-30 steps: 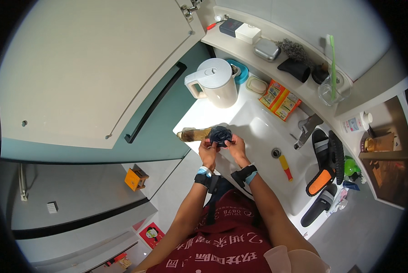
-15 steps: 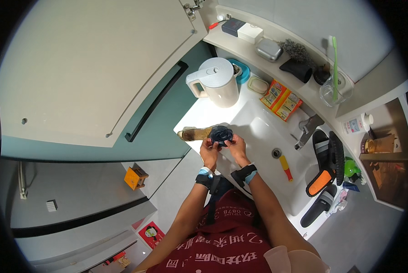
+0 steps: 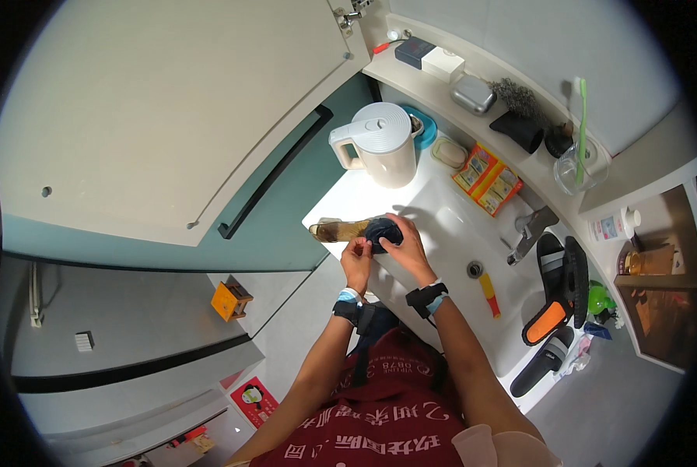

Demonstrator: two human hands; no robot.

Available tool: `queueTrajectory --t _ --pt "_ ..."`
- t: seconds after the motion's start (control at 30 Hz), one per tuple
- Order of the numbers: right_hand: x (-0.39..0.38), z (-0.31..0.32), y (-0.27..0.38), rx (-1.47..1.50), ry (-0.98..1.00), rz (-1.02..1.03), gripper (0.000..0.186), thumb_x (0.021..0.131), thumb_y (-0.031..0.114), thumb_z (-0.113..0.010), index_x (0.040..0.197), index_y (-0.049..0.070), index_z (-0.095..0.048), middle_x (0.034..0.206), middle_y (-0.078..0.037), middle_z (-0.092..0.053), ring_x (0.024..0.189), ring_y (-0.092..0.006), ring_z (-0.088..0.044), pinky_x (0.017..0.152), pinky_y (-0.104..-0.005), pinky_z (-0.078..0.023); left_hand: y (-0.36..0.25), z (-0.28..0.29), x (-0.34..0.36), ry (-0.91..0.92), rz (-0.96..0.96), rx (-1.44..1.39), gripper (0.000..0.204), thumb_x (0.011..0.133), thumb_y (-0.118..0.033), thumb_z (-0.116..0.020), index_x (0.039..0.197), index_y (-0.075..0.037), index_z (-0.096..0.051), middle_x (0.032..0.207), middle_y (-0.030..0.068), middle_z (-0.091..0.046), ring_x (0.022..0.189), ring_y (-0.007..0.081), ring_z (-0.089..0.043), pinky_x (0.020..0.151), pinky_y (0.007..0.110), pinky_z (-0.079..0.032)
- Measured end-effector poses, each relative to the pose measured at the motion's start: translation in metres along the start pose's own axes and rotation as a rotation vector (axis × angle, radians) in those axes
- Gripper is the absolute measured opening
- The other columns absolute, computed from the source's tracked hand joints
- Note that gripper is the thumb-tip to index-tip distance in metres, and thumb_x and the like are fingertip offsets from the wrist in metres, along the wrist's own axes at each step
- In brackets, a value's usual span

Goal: Clean a small black plastic component at a sink using a wet wipe.

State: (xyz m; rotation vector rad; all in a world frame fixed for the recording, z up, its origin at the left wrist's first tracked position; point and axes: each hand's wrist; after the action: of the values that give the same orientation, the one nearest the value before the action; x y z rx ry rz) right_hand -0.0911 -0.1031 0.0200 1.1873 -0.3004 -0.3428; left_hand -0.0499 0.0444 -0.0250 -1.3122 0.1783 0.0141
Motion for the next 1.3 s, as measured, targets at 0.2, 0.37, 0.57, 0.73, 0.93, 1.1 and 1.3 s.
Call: queueTrajectory --t 0.2,0.37,0.57,0.73,0.93,1.1,1.3 --pt "0.014 -0.012 0.007 -0.131 0.111 0.131 0.028 0.073 0.007 -0.077 0.100 0.008 -0.069 0.124 -0.015 -0.059 0.115 -0.0348 -0.057 0.099 -0.0394 -0.045 0.012 -0.001 0.009 0.019 0.097 0.036 0.014 0.098 -0.011 -0.060 0.095 0.002 -0.065 0.078 0.0025 -0.064 0.068 0.0076 -0.056 0.062 0.023 -0.047" --pt "0.012 -0.011 -0.004 -0.009 0.069 0.098 0.018 0.071 -0.002 -0.071 0.087 0.003 -0.064 0.109 -0.015 -0.065 0.101 -0.0345 -0.063 0.090 -0.0381 -0.050 0.000 -0.002 0.007 -0.019 -0.082 0.021 0.015 0.090 -0.012 -0.070 0.092 0.003 -0.066 0.074 0.0028 -0.064 0.063 0.0097 -0.057 0.059 0.025 -0.047" --pt "0.011 -0.006 -0.005 -0.006 0.109 0.076 0.016 0.071 -0.003 -0.068 0.084 0.003 -0.060 0.110 -0.013 -0.065 0.103 -0.0326 -0.062 0.091 -0.0376 -0.049 -0.015 0.000 0.019 -0.031 -0.026 0.281 0.023 0.085 -0.018 -0.075 0.080 0.001 -0.064 0.061 0.0108 -0.059 0.056 0.0162 -0.053 0.055 0.034 -0.045" --pt "0.010 -0.006 -0.006 0.030 0.103 0.077 0.018 0.070 -0.003 -0.068 0.084 0.003 -0.059 0.111 -0.012 -0.066 0.102 -0.0319 -0.062 0.090 -0.0373 -0.049 -0.009 0.001 0.022 0.013 -0.009 0.223 0.024 0.086 -0.018 -0.075 0.079 0.003 -0.066 0.060 0.0067 -0.058 0.054 0.0130 -0.045 0.052 0.032 -0.041" --pt "0.010 -0.006 -0.010 0.044 0.091 0.117 0.019 0.069 -0.004 -0.068 0.083 0.003 -0.057 0.109 -0.014 -0.066 0.100 -0.0323 -0.063 0.088 -0.0373 -0.050 -0.016 -0.007 0.026 0.034 -0.070 0.198 0.026 0.087 -0.020 -0.075 0.083 0.004 -0.068 0.063 0.0111 -0.063 0.055 0.0141 -0.051 0.055 0.032 -0.044" --pt "0.011 -0.005 -0.014 0.060 0.065 0.107 0.020 0.068 -0.004 -0.068 0.082 0.002 -0.055 0.107 -0.015 -0.066 0.098 -0.0330 -0.064 0.085 -0.0376 -0.051 -0.026 -0.007 0.025 0.041 0.014 0.292 0.024 0.086 -0.019 -0.076 0.084 0.004 -0.068 0.065 0.0120 -0.064 0.056 0.0155 -0.054 0.057 0.032 -0.046" --pt "0.009 -0.005 -0.010 0.079 0.087 0.111 0.019 0.068 -0.003 -0.068 0.082 0.002 -0.055 0.108 -0.015 -0.066 0.098 -0.0330 -0.064 0.086 -0.0379 -0.051 -0.019 -0.003 0.027 0.046 -0.149 0.271 0.027 0.089 -0.022 -0.072 0.082 0.003 -0.068 0.064 0.0139 -0.063 0.054 0.0166 -0.053 0.055 0.034 -0.045"
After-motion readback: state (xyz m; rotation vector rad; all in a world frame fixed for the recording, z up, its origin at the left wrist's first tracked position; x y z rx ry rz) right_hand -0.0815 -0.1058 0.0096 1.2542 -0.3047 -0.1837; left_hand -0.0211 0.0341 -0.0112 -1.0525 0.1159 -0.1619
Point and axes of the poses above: each hand's wrist, its own x-axis towards the middle knuckle, its own z-axis out of the back of the hand, y = z × x
